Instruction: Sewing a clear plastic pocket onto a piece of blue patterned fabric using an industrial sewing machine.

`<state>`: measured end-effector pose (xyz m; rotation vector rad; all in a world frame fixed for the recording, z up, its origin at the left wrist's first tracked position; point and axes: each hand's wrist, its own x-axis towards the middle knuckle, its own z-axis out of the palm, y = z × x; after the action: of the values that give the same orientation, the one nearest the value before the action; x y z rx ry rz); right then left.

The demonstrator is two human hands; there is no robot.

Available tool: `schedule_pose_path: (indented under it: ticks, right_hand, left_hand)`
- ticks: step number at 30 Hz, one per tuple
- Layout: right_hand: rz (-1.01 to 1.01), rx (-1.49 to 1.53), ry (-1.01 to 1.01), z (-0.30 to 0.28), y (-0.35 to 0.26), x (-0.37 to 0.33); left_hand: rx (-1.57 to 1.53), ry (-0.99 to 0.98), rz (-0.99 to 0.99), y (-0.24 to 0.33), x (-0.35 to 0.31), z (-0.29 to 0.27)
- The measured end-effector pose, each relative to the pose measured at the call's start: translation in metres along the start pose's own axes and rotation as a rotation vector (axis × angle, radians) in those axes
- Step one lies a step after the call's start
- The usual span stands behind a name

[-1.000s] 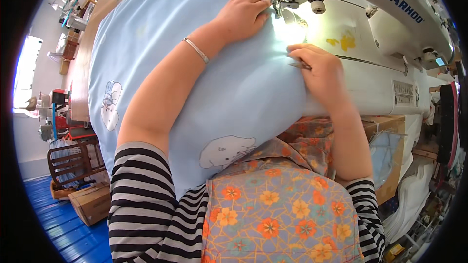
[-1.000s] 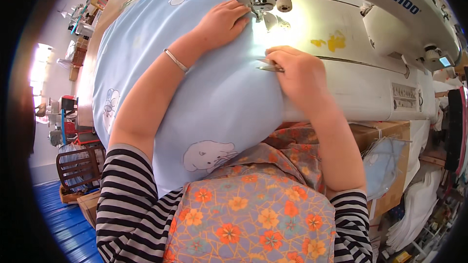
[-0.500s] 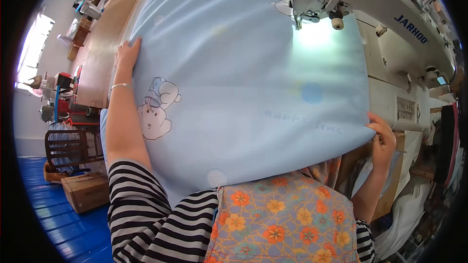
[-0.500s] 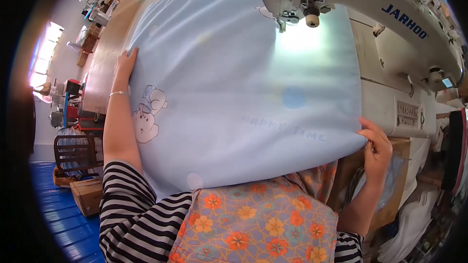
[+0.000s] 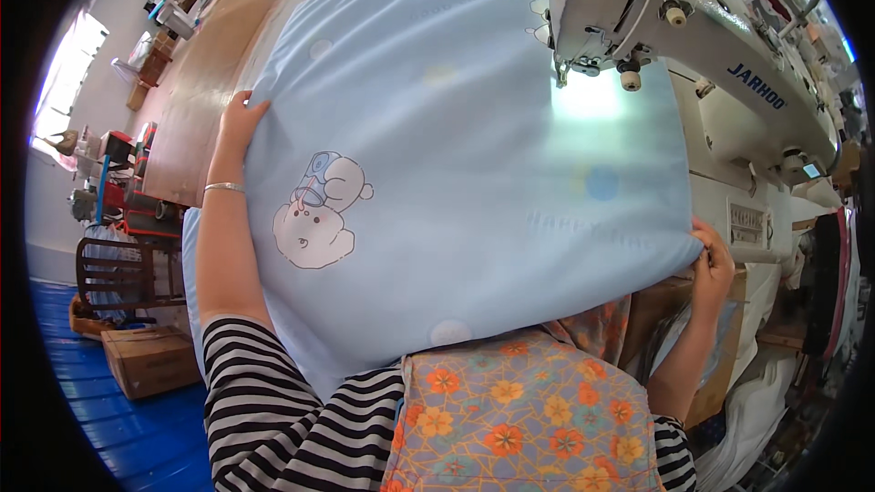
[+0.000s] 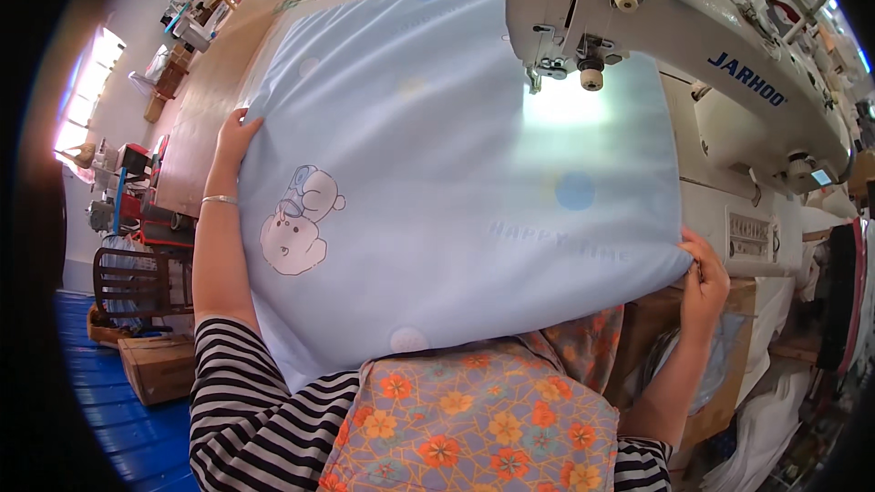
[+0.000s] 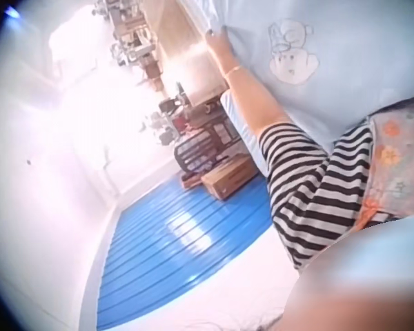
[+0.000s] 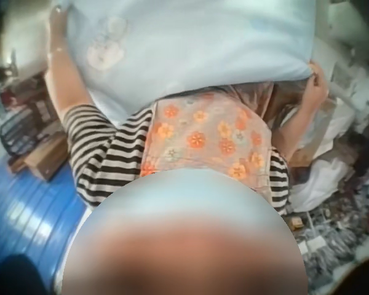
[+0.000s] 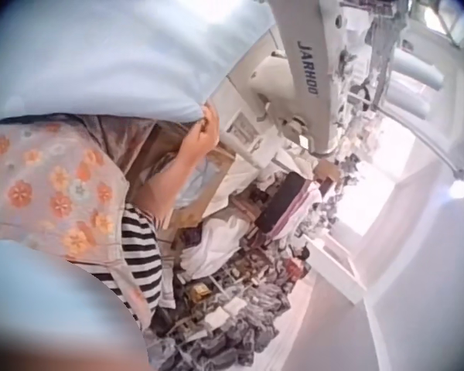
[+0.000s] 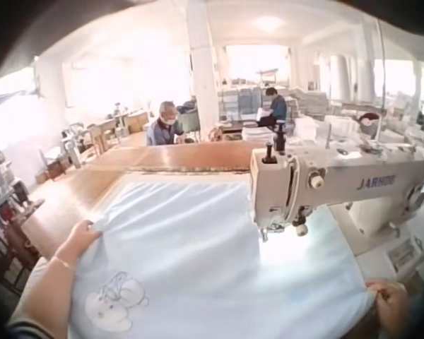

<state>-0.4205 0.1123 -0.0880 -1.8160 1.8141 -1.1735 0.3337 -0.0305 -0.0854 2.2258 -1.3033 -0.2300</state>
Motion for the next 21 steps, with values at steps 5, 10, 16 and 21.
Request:
schedule_pose_path:
  ticks: [5,10,16,21]
  right_hand:
    - [-0.008,-0.028,-0.015,0.004,-0.003,0.013]
    - [-0.038,-0.092,-0.002,0.003,0.001,0.014]
    - [0.012,-0.024,0.015,0.002,-0.006,0.014]
    - [0.097,0.019,0.043,0.006,-0.012,0.014]
  left_hand:
    - [0.062,0.042,0.059,-0.008,0.017,0.005]
    - [-0.063,-0.025,0.051,-0.020,0.027,0.008]
    - [-0.077,-0.077,-0.009,-0.015,0.036,0.005]
    - [-0.024,-0.031,0.062,-0.026,0.045,0.010]
